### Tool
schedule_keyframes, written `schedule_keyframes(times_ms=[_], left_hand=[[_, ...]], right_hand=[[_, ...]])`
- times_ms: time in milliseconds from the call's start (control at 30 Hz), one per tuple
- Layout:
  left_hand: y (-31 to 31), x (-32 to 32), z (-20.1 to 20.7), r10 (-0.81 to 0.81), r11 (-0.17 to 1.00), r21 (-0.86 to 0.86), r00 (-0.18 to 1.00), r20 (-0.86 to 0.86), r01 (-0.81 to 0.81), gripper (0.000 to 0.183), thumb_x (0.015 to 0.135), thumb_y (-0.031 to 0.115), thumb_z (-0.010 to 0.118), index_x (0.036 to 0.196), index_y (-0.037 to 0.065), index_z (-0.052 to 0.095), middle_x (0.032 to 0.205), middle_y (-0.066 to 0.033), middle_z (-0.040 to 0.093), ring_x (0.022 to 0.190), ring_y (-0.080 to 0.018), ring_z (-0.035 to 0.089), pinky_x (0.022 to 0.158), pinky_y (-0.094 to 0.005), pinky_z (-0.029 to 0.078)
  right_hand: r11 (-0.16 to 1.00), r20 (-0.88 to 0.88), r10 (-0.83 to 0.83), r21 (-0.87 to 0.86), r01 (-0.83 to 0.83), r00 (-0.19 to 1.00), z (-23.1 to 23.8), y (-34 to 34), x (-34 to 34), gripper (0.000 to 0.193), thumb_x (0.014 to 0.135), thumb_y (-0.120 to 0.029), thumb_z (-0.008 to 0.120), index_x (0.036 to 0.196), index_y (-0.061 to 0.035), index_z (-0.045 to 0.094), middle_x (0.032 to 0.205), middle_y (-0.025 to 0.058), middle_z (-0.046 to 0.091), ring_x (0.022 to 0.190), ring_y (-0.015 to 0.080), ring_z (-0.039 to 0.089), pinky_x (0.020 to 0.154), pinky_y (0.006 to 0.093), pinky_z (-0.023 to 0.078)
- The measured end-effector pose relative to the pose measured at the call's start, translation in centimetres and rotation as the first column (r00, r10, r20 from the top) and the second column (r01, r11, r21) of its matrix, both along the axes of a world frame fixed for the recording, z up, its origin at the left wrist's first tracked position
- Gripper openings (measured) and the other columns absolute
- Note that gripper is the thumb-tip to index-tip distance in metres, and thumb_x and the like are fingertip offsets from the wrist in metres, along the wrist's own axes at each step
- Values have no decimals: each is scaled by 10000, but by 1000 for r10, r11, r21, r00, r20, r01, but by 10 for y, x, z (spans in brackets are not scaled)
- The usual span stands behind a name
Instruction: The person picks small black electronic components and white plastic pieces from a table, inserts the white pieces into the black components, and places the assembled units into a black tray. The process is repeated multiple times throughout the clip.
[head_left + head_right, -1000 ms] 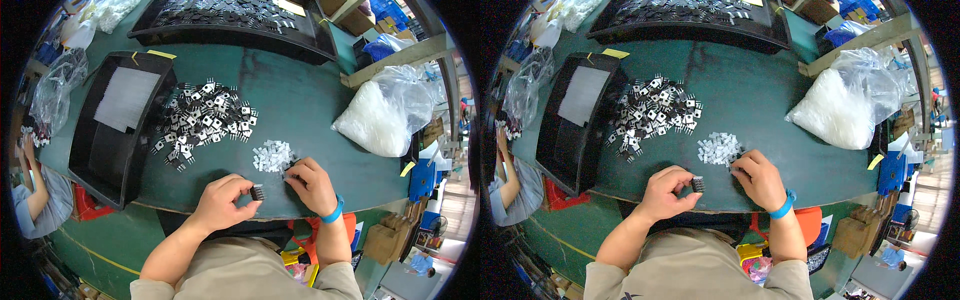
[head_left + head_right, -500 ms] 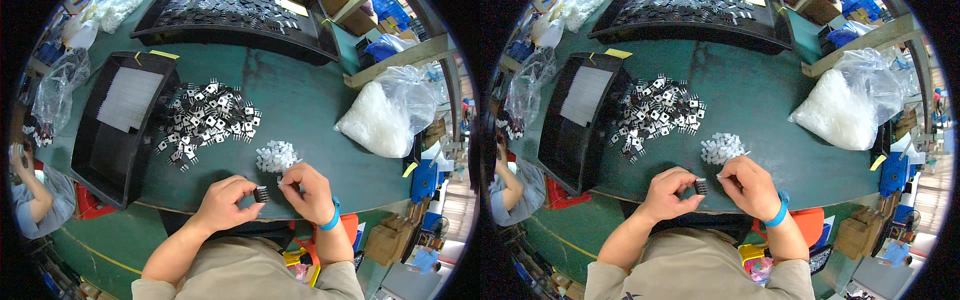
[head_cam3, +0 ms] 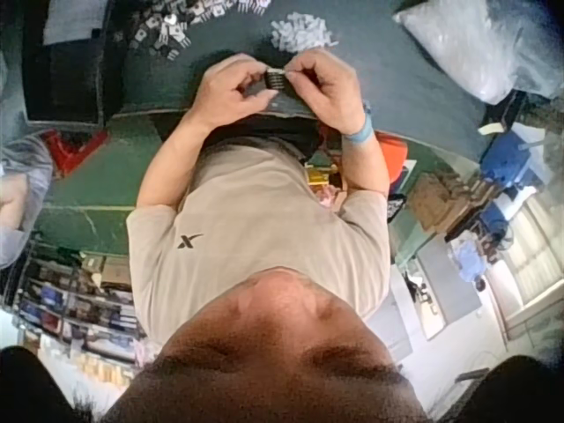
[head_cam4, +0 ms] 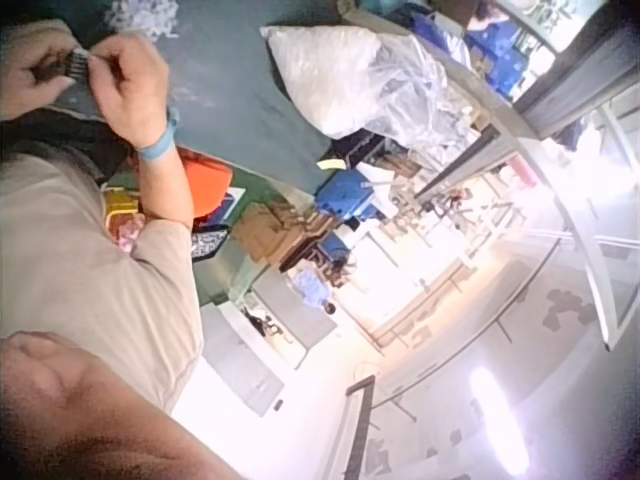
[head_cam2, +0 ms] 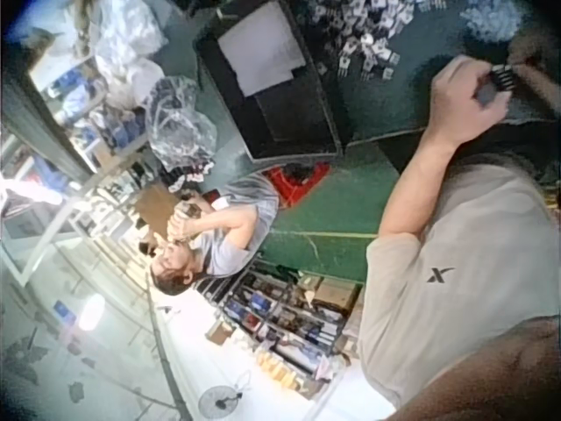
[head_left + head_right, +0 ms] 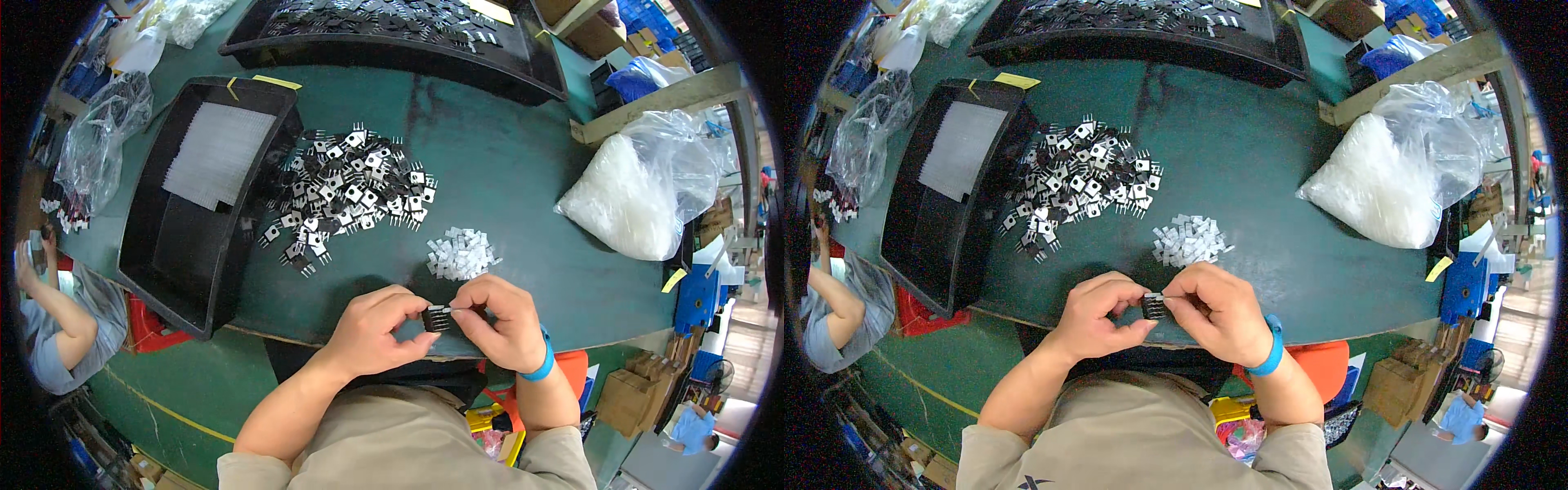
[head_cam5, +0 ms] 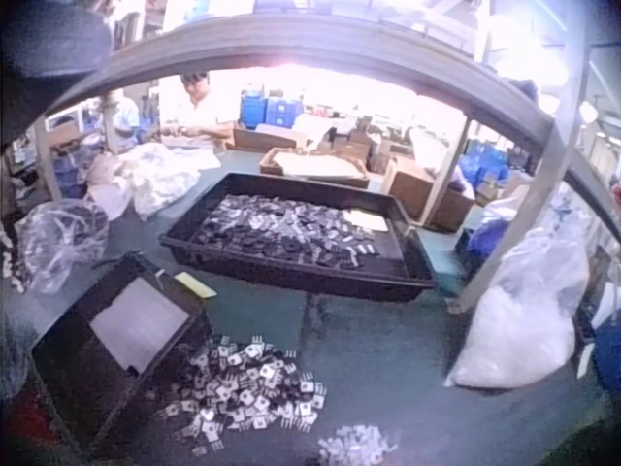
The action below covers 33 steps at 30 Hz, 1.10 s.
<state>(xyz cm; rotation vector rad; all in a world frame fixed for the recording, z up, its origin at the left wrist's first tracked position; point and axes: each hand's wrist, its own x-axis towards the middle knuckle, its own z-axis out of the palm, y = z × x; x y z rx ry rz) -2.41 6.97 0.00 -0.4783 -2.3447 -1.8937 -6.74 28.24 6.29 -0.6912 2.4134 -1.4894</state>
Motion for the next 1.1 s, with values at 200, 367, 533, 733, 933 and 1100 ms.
schedule_keyframes(times_ms=[200, 367, 533, 733, 933, 1100], left_hand=[[0, 0, 0, -4, 1000, 4, 1000, -7, 4, 373, 690, 97, 868, 1012, 37, 691, 814, -47, 645, 596, -124, 520, 521, -264, 440], [-1, 0, 4, -6, 1000, -6, 1000, 29, 6, 339, 711, 108, 857, 988, 35, 676, 819, -67, 652, 663, -184, 609, 578, -298, 499], [-1, 1, 6, 0, 1000, -9, 999, 53, 1, 324, 718, 115, 853, 973, 35, 669, 819, -73, 653, 696, -214, 650, 607, -315, 529], [-1, 1, 4, -1, 1000, -21, 1000, 25, 2, 341, 698, 106, 859, 974, 32, 674, 813, -64, 647, 664, -189, 611, 580, -301, 507], [0, 1, 5, 6, 1000, -24, 999, 37, -5, 319, 706, 105, 847, 952, 29, 658, 812, -78, 642, 702, -233, 651, 606, -335, 529], [1, 3, 3, 16, 999, -33, 999, 35, -15, 303, 715, 102, 839, 940, 33, 649, 809, -82, 640, 706, -241, 655, 609, -340, 532]], right_hand=[[1000, 31, 12, 21, -13, 999, 1, -7, 2, 102, 840, 3, 726, 926, -27, 681, 831, 105, 651, 712, 236, 634, 628, 323, 492], [999, -73, 35, -3, -35, 997, 1, -7, 0, 156, 820, 35, 695, 966, -20, 703, 863, 123, 670, 732, 253, 653, 657, 330, 518], [1000, -114, 28, 7, -28, 993, 1, -4, 5, 242, 794, 65, 656, 1009, -20, 726, 886, 128, 678, 736, 267, 659, 663, 334, 531], [993, -161, 106, 58, -98, 981, 5, -5, 5, 292, 791, 10, 681, 1079, -19, 716, 943, 140, 662, 743, 272, 651, 699, 353, 540], [994, -46, -110, -1, 110, 993, 0, 4, 9, 282, 808, 26, 668, 1087, -7, 687, 942, 117, 678, 721, 238, 658, 654, 321, 519], [995, -86, -57, 75, 63, 995, 4, -6, 15, 282, 856, 58, 619, 1121, -6, 691, 897, 114, 719, 723, 187, 676, 651, 289, 527]])
